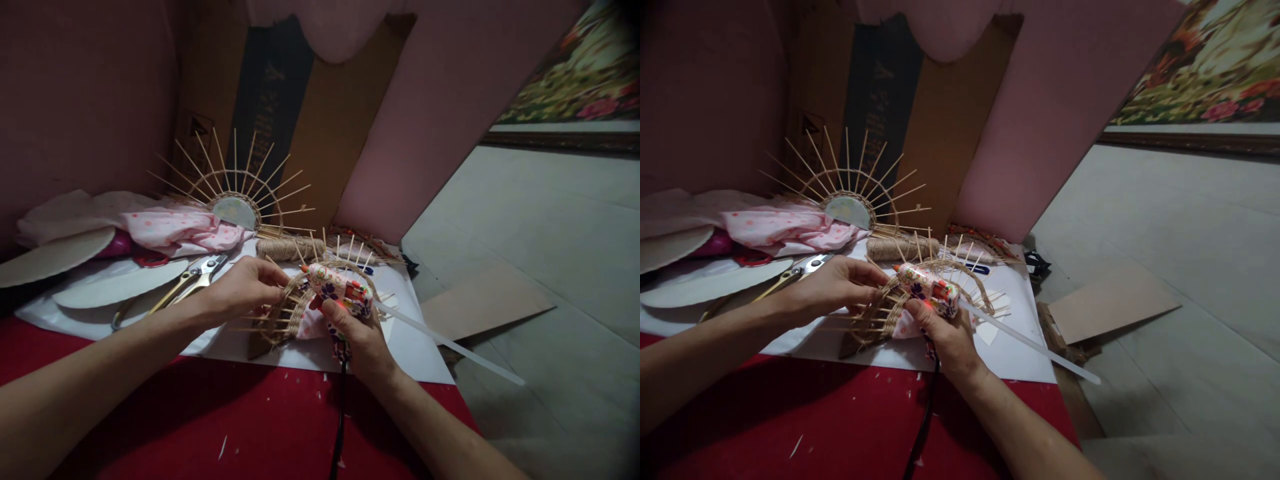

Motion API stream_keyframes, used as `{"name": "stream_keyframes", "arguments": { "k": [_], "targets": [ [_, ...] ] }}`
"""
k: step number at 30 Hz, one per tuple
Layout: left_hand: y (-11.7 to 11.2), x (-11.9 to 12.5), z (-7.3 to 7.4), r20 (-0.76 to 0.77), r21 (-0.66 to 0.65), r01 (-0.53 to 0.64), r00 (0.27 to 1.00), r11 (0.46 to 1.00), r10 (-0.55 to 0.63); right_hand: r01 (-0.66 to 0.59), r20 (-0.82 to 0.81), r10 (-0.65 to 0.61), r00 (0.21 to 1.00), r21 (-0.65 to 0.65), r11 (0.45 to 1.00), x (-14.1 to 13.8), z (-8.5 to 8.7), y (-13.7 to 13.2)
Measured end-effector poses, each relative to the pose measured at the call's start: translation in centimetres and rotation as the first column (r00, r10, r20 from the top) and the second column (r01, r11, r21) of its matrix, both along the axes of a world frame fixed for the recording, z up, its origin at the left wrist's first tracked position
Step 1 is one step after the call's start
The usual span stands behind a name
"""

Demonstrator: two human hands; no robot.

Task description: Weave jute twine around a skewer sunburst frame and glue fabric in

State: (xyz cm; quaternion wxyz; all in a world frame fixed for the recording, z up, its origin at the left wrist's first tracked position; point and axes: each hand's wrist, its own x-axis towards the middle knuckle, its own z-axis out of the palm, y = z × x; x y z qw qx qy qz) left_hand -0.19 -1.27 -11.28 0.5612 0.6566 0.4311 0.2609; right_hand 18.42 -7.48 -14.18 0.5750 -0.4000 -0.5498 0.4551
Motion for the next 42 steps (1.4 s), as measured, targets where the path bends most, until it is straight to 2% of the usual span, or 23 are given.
{"name": "stream_keyframes", "arguments": {
  "k": [8,13,18,25,31,34,39,42],
  "targets": [
    [-0.21,0.24,-0.01,-0.041,0.067,0.012,0.999,0.998,-0.010,-0.036,-0.034,0.034,0.999,-0.036,0.999,-0.07,0.06,-0.08],
    [-0.25,0.22,0.08,-0.073,0.116,0.027,0.997,0.993,-0.019,-0.013,-0.059,0.009,0.998,-0.063,0.998,-0.03,-0.16,-0.05],
    [-0.07,-0.04,0.19,-0.042,0.111,0.018,0.999,0.994,-0.014,0.030,0.022,-0.029,0.999,-0.057,0.998,0.37,-0.49,-0.03],
    [0.34,-0.32,-0.15,-0.014,0.116,0.019,1.000,0.993,-0.017,0.025,0.107,-0.020,0.994,-0.046,0.999,0.70,-0.32,0.03],
    [-0.06,-0.13,0.28,-0.017,0.112,-0.005,1.000,0.994,0.007,0.001,-0.005,-0.001,1.000,-0.088,0.996,0.27,-0.15,-0.15],
    [-0.13,-0.15,0.30,-0.001,0.112,0.003,1.000,0.994,-0.003,0.018,0.025,-0.016,1.000,-0.094,0.995,0.14,0.04,-0.23],
    [0.06,-0.31,0.07,-0.002,0.125,-0.009,1.000,0.992,0.009,-0.061,0.020,0.063,0.998,-0.088,0.994,0.19,0.15,-0.26],
    [0.06,-0.33,0.01,0.000,0.127,-0.017,1.000,0.992,0.017,-0.052,0.039,0.056,0.998,-0.096,0.994,0.17,0.02,-0.27]
  ]
}}
